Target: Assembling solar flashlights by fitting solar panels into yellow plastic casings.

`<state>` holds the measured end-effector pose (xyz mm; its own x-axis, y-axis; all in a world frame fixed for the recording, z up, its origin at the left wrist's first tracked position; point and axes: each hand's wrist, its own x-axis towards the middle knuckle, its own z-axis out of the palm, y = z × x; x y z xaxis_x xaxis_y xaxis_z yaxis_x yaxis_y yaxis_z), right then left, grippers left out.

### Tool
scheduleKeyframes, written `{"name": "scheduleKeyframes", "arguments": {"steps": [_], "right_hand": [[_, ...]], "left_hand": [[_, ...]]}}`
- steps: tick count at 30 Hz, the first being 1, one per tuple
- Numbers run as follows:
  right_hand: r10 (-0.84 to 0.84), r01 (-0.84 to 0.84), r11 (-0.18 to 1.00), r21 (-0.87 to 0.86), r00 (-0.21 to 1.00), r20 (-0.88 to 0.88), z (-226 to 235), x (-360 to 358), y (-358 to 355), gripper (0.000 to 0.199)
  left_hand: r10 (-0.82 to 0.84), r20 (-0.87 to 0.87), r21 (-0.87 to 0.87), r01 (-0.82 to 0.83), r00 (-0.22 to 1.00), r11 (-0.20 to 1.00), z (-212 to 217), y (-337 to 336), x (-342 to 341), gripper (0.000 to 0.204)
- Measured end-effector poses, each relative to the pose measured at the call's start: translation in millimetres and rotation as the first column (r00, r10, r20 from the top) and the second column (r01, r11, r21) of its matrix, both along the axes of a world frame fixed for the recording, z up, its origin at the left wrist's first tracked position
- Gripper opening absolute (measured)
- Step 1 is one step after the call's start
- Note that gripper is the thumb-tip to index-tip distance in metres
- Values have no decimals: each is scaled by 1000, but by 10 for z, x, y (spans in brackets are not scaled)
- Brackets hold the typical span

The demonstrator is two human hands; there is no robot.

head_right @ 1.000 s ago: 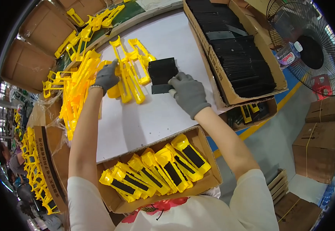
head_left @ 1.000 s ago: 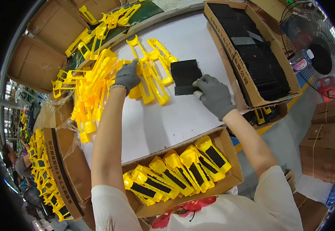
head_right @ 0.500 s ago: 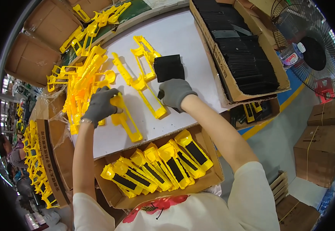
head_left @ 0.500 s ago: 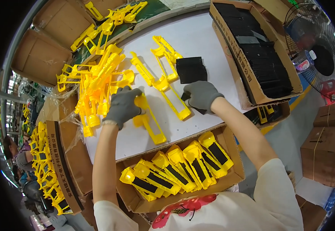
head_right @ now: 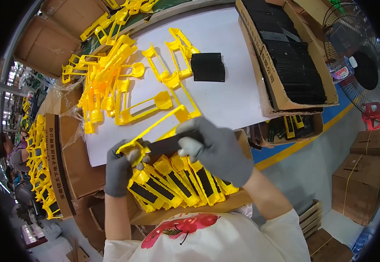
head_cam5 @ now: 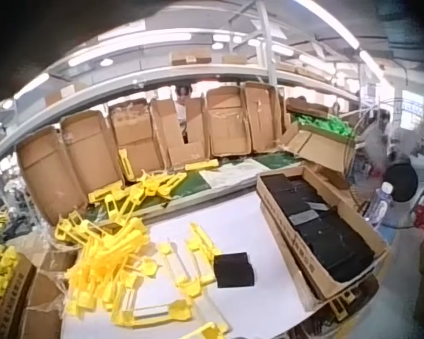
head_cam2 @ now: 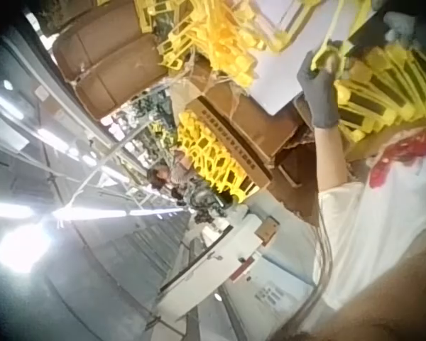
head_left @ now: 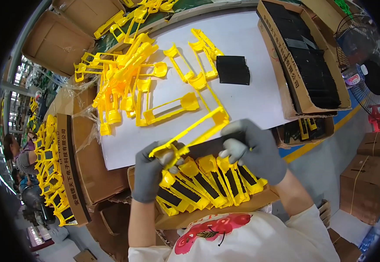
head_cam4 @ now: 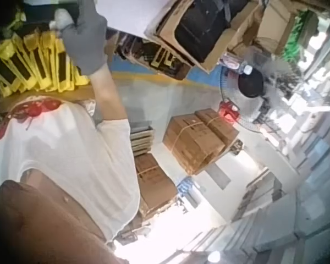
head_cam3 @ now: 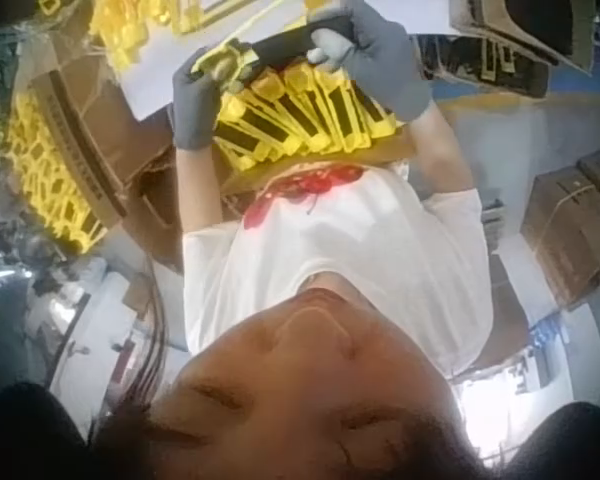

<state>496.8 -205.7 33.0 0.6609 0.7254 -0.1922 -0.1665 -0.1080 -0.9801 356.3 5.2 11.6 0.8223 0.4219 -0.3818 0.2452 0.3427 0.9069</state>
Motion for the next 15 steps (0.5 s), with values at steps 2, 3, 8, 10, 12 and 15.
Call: {"name": "scheduleKeyframes", "arguments": {"steps": [2,3,8,10,12,15], "right_hand": [[-20,16,999,33,994,109,-164,-86,34,20],[-32,16,997,77,977,212,-209,-113,55,20],[21,33,993,-114,898,441,-193,-124,39,17],[34,73,984,-165,823,567,-172,-167,28,16],[36,82,981,-176,814,580,-176,-160,4,17],[70,63,975,-215,827,558,-316,-150,-28,19]], "left_hand": [[-11,39,-105,15,999,994,-17,-129,-2,28],[-25,32,-104,28,999,994,-30,-156,-51,28],[18,-26,-130,-21,999,991,-33,-319,-110,26],[19,-65,-119,-26,998,993,45,-390,-99,24],[42,-80,-117,-51,996,992,27,-455,-86,23],[23,-70,-113,-31,997,993,-5,-526,-52,24]]}}
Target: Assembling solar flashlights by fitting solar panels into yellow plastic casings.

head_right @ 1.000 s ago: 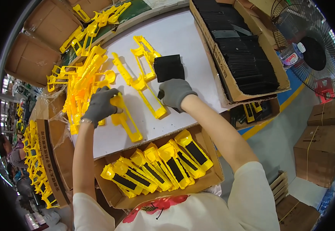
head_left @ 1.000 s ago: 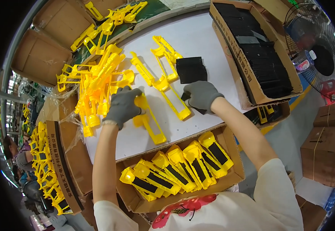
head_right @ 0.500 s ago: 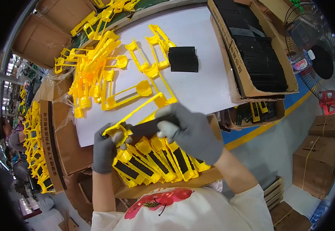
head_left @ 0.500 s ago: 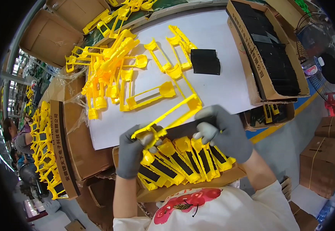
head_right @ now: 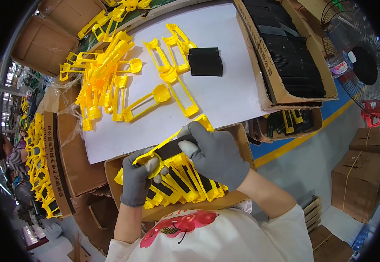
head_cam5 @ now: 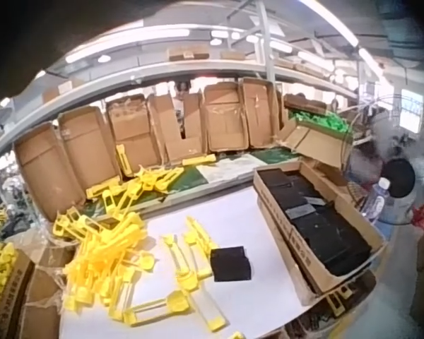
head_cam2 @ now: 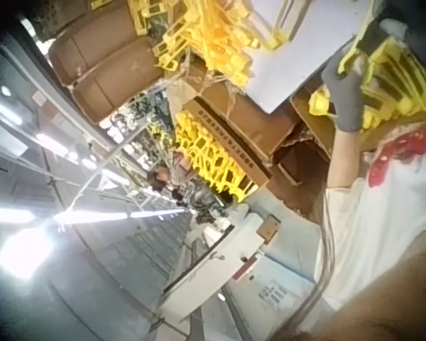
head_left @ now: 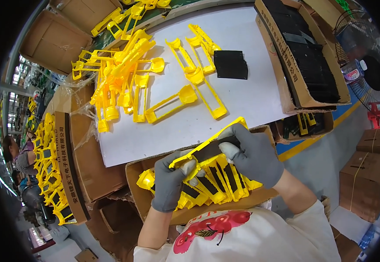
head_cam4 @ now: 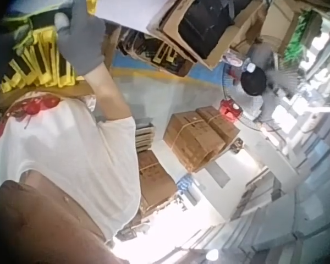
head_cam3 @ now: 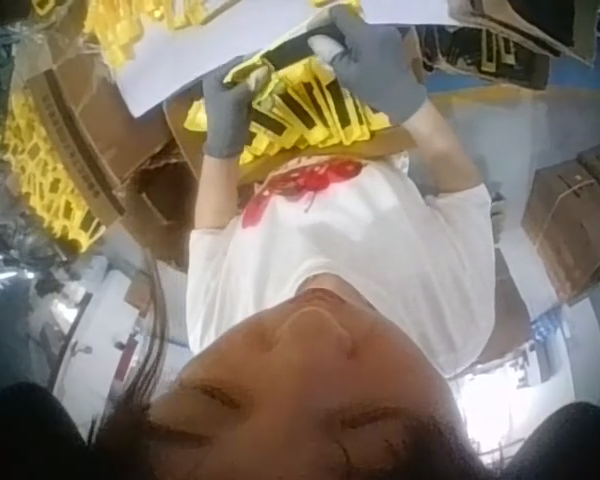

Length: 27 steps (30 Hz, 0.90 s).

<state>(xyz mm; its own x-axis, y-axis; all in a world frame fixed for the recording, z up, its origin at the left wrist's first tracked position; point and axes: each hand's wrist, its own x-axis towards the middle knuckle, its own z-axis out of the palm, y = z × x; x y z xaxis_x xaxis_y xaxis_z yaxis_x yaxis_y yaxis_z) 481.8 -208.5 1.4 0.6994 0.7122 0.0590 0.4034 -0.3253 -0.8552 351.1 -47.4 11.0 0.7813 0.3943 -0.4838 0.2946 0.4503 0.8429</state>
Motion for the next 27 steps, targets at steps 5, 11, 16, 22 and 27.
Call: {"name": "scheduleKeyframes", "arguments": {"steps": [5,11,16,22,27], "right_hand": [[-21,47,991,-122,979,204,37,-17,-87,29],[-105,150,973,-173,963,246,185,68,-176,40],[56,-81,994,-75,956,-288,149,42,-266,26],[-93,83,990,-118,992,-83,18,66,-353,19],[-20,3,999,-52,945,-327,-2,26,-433,27]], "left_hand": [[16,-43,-45,-18,999,999,52,-72,52,25],[-50,-21,-137,47,999,989,29,-49,17,30],[23,-57,-59,-26,998,998,-22,-144,34,24],[-26,-25,235,31,999,972,-50,-150,-36,28],[79,34,125,-83,996,989,-124,-164,-33,29]]}}
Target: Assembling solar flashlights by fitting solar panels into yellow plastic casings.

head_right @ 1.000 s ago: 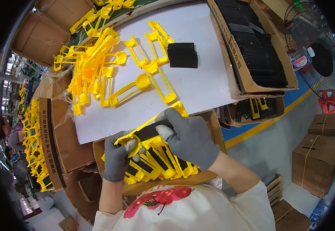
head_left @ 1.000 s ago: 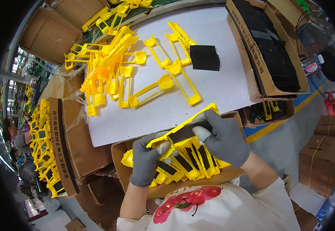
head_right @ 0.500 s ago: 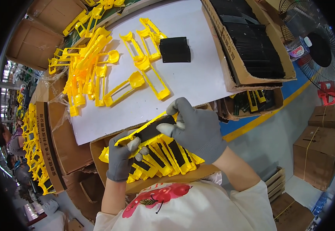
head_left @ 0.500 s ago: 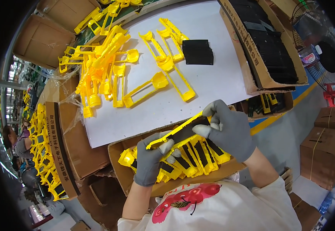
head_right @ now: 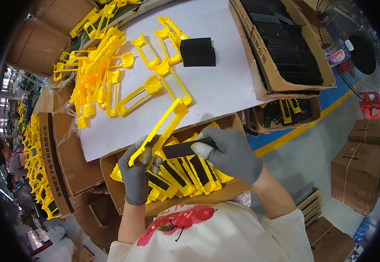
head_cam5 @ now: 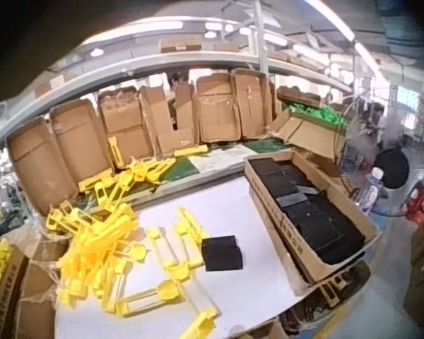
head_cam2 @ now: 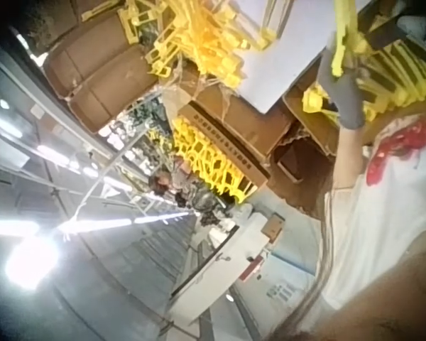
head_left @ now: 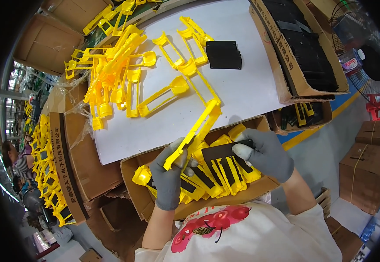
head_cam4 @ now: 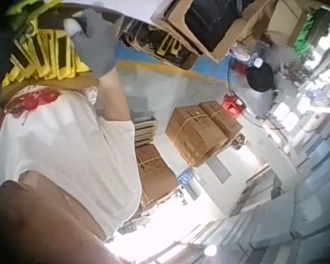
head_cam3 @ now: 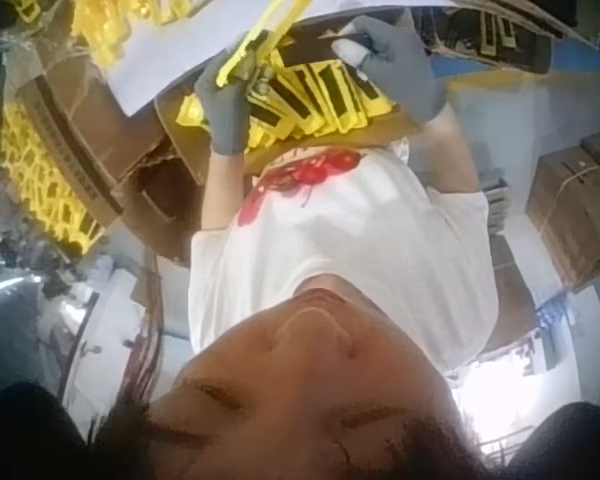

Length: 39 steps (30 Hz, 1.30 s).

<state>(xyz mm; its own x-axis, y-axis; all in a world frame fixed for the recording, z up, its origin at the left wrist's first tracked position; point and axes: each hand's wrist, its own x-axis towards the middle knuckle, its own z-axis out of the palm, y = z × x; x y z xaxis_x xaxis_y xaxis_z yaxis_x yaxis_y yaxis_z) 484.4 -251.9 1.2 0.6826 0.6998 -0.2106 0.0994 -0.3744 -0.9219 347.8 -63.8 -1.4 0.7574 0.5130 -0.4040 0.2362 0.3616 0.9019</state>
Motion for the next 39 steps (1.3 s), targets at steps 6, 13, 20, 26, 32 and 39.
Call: {"name": "scheduleKeyframes", "arguments": {"steps": [6,13,20,26,32,39], "right_hand": [[-1,2,1000,10,998,-61,-54,-63,5,27],[0,0,1000,-5,1000,-11,-62,-76,-38,27],[-27,31,998,50,997,-70,-14,-37,-65,23],[29,-28,1000,10,988,-152,108,-2,31,18],[32,-30,999,32,997,-67,99,-32,108,16],[142,-109,986,-130,947,288,74,-28,175,17]], "left_hand": [[-122,1,-106,121,993,987,68,-87,30,29],[-157,-69,47,160,985,986,97,-179,78,22],[-66,161,-190,97,985,977,19,-13,-20,34],[-113,-7,21,114,994,993,-88,41,-74,31],[-94,25,-169,96,995,981,-95,60,-98,30],[-114,20,-218,115,993,969,-20,73,-54,31]]}}
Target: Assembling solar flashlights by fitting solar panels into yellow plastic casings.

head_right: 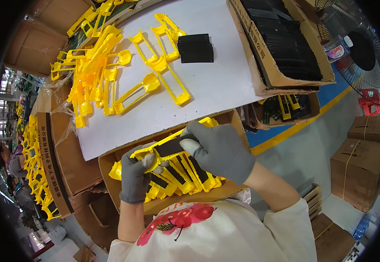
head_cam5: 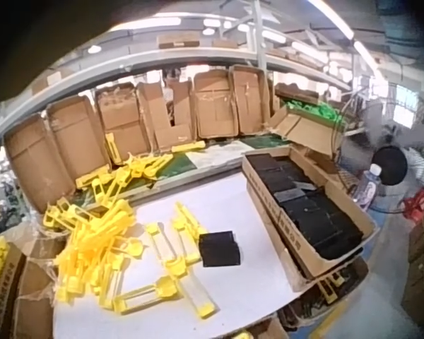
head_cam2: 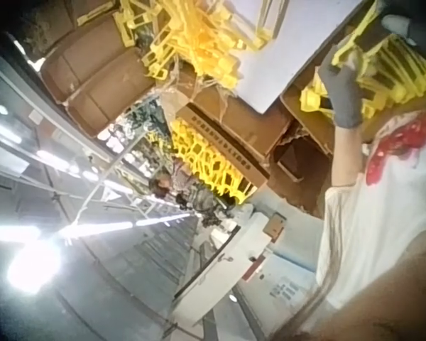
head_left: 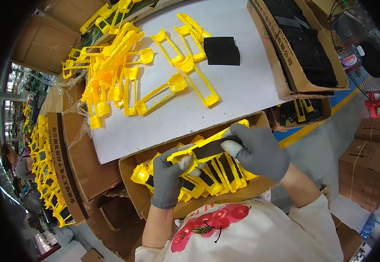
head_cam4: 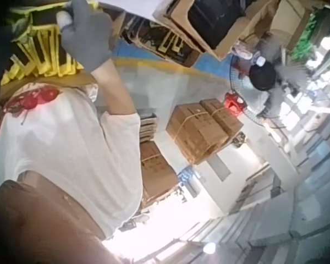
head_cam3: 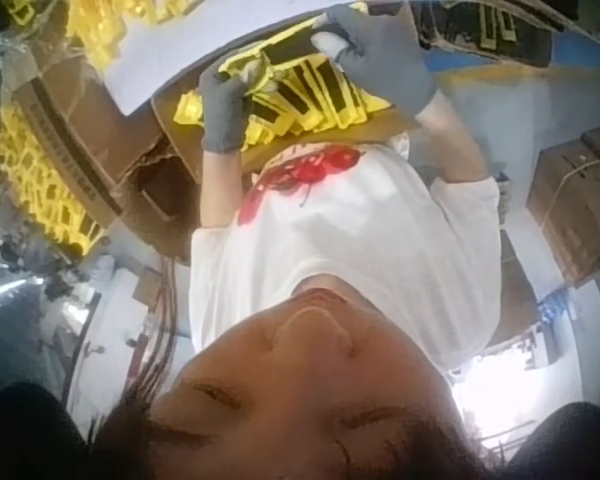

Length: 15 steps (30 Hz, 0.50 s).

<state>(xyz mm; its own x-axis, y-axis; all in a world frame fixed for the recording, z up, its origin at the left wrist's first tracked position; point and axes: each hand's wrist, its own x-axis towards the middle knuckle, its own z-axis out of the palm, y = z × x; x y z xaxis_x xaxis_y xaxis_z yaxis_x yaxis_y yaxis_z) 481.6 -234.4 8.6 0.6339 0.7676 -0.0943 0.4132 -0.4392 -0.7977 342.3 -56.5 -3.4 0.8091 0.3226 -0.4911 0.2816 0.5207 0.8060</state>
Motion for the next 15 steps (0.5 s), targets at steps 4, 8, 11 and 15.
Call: {"name": "scheduleKeyframes", "arguments": {"steps": [4,8,11,15], "right_hand": [[-19,16,995,97,999,35,-25,-42,0,15],[-45,46,996,81,999,-5,-9,-56,-2,15],[-48,48,998,47,999,8,-34,-43,14,16],[-41,45,999,-22,989,139,-128,-72,14,22]], "left_hand": [[53,17,-4,-53,998,999,35,-48,5,30],[36,7,0,-36,999,999,33,-24,-7,30],[3,-29,0,-3,1000,1000,62,-44,33,30],[-33,-86,63,38,996,997,116,-113,85,31]]}}
